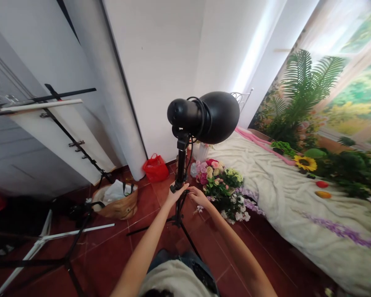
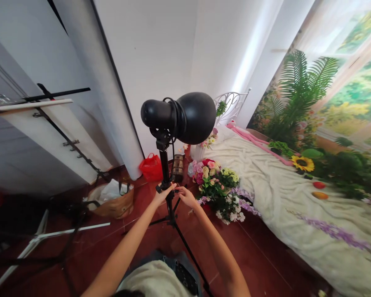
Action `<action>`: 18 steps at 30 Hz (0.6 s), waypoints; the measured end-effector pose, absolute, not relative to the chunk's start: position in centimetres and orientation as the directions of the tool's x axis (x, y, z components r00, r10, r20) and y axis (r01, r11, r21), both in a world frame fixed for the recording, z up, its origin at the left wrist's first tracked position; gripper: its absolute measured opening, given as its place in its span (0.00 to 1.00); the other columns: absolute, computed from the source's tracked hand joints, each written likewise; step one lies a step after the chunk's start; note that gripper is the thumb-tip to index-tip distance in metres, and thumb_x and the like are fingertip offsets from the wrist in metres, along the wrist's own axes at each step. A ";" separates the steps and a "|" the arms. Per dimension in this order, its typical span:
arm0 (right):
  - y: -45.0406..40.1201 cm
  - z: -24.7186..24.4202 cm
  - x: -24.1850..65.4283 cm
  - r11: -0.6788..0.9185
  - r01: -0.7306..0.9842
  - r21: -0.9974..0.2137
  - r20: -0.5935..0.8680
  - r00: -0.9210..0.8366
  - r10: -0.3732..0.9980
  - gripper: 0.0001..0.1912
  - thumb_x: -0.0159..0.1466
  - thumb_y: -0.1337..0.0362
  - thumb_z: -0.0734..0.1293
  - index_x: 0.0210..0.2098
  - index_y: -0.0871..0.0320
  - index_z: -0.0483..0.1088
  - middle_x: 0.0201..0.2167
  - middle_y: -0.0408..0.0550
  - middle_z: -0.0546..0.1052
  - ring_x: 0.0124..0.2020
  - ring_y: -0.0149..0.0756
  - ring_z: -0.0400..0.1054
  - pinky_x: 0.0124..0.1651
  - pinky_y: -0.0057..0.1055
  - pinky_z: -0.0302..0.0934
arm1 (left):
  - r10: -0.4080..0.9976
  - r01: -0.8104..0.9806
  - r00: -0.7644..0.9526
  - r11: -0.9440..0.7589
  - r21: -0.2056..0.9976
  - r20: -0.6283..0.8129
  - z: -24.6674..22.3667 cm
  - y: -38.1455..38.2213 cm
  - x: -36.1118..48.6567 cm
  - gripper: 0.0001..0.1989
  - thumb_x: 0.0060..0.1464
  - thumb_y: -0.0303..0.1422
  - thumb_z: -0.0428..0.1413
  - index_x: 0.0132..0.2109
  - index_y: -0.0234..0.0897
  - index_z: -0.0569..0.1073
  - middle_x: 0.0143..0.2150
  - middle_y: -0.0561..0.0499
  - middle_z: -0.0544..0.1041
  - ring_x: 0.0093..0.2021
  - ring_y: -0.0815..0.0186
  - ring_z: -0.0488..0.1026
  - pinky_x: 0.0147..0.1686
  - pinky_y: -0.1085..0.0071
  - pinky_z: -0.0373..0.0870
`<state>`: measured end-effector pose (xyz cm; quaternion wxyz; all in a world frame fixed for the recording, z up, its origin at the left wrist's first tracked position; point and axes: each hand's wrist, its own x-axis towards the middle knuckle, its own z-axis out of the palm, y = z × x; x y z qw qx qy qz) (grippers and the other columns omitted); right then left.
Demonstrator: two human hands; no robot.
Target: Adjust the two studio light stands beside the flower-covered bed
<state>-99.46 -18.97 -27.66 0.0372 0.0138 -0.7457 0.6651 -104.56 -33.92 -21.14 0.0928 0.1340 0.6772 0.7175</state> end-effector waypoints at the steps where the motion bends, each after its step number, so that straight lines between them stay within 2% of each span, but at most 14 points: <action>1: -19.1 -27.7 -99.4 0.119 -0.077 -0.990 0.082 -0.996 0.034 0.16 0.55 0.65 0.61 0.43 0.56 0.68 0.43 0.47 0.74 0.44 0.34 0.69 0.52 0.36 0.60 | 0.314 0.052 -0.947 -0.070 0.996 0.072 -21.3 -33.9 -104.5 0.13 0.38 0.40 0.63 0.28 0.35 0.72 0.26 0.51 0.75 0.28 0.67 0.72 0.31 0.70 0.69; 9: -19.0 -26.7 -98.8 0.180 -0.070 -0.981 0.080 -0.995 0.053 0.20 0.59 0.52 0.62 0.45 0.56 0.69 0.43 0.48 0.75 0.43 0.37 0.70 0.48 0.35 0.63 | 0.320 0.040 -0.946 -0.065 0.997 0.059 -21.5 -33.9 -104.4 0.13 0.38 0.39 0.62 0.29 0.34 0.72 0.27 0.51 0.75 0.28 0.67 0.72 0.32 0.70 0.70; 11: -19.2 -26.7 -99.0 0.241 -0.029 -0.970 0.060 -0.991 0.120 0.21 0.59 0.48 0.61 0.41 0.57 0.71 0.39 0.48 0.77 0.40 0.38 0.71 0.44 0.32 0.63 | 0.328 0.037 -0.943 -0.055 0.998 0.053 -21.3 -33.9 -104.3 0.13 0.38 0.40 0.62 0.28 0.34 0.72 0.26 0.51 0.74 0.28 0.67 0.72 0.31 0.70 0.70; 14: -19.6 -26.8 -99.6 0.360 0.091 -0.929 -0.004 -0.972 0.237 0.25 0.59 0.43 0.57 0.30 0.58 0.71 0.27 0.47 0.77 0.31 0.36 0.71 0.35 0.28 0.62 | 0.318 0.026 -0.947 -0.058 0.998 0.043 -21.1 -33.8 -104.1 0.14 0.38 0.41 0.62 0.27 0.35 0.72 0.26 0.51 0.75 0.29 0.66 0.72 0.32 0.69 0.71; 18: -19.7 -26.7 -100.4 0.397 0.225 -0.890 -0.139 -0.962 0.236 0.29 0.58 0.40 0.55 0.20 0.59 0.67 0.16 0.45 0.73 0.20 0.31 0.66 0.27 0.25 0.58 | 0.283 0.020 -0.958 -0.052 0.998 0.034 -20.9 -33.5 -104.0 0.14 0.37 0.41 0.63 0.26 0.35 0.72 0.26 0.50 0.75 0.29 0.65 0.73 0.33 0.68 0.71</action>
